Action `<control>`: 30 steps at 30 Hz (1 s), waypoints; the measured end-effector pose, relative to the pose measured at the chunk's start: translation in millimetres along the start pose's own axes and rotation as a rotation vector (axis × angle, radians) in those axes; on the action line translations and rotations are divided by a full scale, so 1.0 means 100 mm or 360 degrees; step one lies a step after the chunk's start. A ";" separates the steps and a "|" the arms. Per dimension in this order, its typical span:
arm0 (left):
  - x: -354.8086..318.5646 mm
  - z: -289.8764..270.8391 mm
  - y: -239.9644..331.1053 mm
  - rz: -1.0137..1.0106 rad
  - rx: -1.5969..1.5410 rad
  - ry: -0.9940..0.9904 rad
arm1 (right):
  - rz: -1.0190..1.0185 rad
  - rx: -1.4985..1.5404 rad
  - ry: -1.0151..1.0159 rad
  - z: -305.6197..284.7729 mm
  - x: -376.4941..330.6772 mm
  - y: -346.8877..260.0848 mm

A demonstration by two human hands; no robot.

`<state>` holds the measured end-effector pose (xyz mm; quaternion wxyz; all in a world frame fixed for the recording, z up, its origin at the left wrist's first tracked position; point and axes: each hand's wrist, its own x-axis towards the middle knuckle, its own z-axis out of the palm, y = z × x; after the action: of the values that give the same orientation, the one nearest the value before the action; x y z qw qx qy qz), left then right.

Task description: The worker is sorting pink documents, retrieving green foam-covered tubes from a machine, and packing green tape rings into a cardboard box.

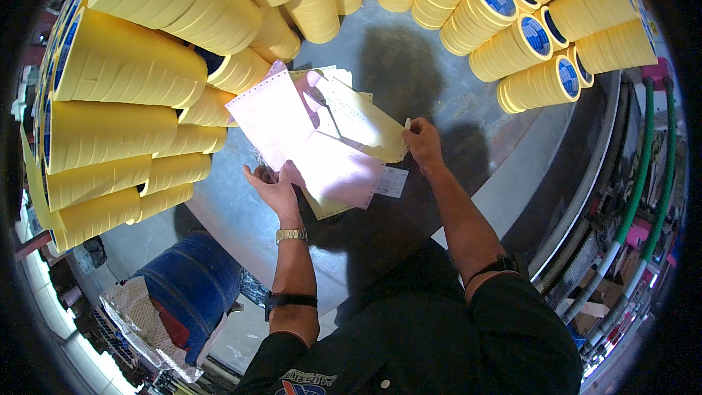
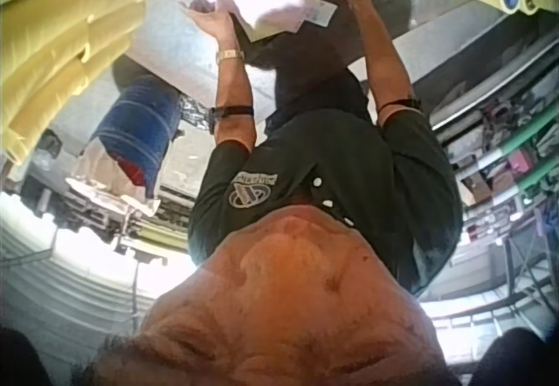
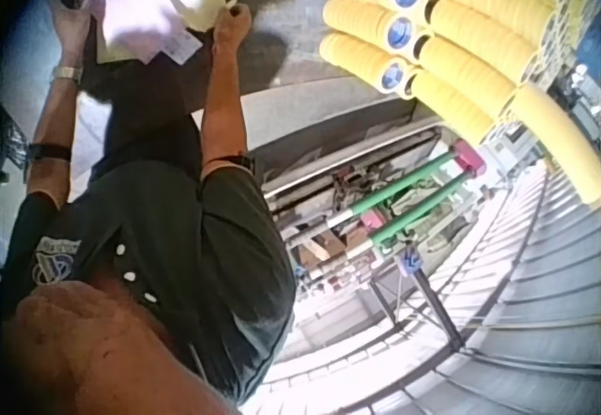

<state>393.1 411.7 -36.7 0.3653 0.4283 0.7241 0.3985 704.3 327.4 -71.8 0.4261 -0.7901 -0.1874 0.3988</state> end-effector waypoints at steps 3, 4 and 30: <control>0.01 -0.05 0.01 0.0013 0.0042 -0.0002 | -0.0038 0.0151 0.0043 0.03 -0.09 -0.15; 0.03 -0.03 0.01 0.0003 0.0062 0.0009 | -0.0056 0.0264 0.0080 0.03 -0.11 -0.21; 0.13 0.45 0.08 -0.0004 -0.0026 -0.0216 | -0.0795 -0.0541 -0.0257 1.13 -0.18 -0.43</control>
<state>430.3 437.8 -51.0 0.4175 0.4504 0.6949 0.3741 605.6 399.5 -64.3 0.3565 -0.7452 -0.4730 0.3063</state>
